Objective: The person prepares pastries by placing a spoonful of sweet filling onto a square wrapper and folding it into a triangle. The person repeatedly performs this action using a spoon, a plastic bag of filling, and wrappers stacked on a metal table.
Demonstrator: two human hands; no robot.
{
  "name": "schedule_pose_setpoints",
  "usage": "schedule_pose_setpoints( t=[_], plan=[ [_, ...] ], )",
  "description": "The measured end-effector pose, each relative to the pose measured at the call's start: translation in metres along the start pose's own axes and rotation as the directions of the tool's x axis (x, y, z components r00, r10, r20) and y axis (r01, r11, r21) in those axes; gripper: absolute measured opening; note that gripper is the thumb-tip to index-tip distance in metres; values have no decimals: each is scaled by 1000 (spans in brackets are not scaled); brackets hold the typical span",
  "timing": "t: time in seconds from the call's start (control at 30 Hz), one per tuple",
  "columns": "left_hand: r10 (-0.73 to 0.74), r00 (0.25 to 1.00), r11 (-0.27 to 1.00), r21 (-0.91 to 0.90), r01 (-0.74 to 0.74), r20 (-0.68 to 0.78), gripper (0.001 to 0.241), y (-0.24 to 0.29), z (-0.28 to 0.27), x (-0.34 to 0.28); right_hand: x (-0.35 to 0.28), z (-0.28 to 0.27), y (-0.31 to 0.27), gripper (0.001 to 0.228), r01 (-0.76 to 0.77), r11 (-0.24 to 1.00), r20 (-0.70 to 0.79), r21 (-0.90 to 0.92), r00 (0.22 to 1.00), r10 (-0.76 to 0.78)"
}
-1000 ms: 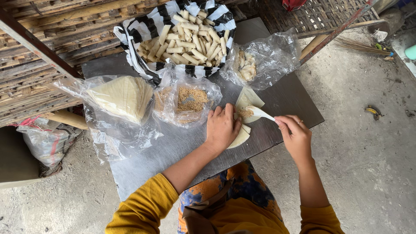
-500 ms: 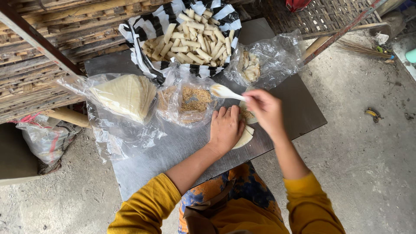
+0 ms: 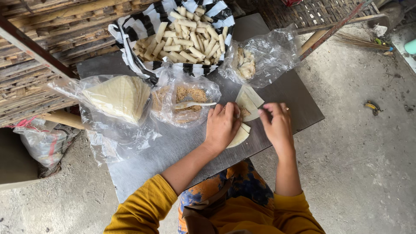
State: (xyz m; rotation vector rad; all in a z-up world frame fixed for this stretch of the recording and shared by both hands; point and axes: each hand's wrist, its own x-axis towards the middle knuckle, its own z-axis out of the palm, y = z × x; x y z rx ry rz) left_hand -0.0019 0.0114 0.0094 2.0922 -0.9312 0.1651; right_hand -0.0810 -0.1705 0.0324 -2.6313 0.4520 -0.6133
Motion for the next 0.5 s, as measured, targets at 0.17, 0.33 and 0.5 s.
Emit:
schedule_pose_setpoints(
  t=[0.17, 0.33, 0.5],
  plan=[
    [18, 999, 999, -42, -20, -31, 35, 5, -4, 2, -15, 17, 8, 23, 27, 998, -43, 65, 999, -24],
    [-48, 998, 997, -65, 50, 29, 35, 5, -6, 5, -15, 24, -11, 23, 9, 918, -71, 397, 997, 21],
    [-13, 1000, 1000, -22, 12, -17, 18, 2, 0, 3, -17, 15, -22, 22, 207, 938, -22, 277, 978, -210]
  ],
)
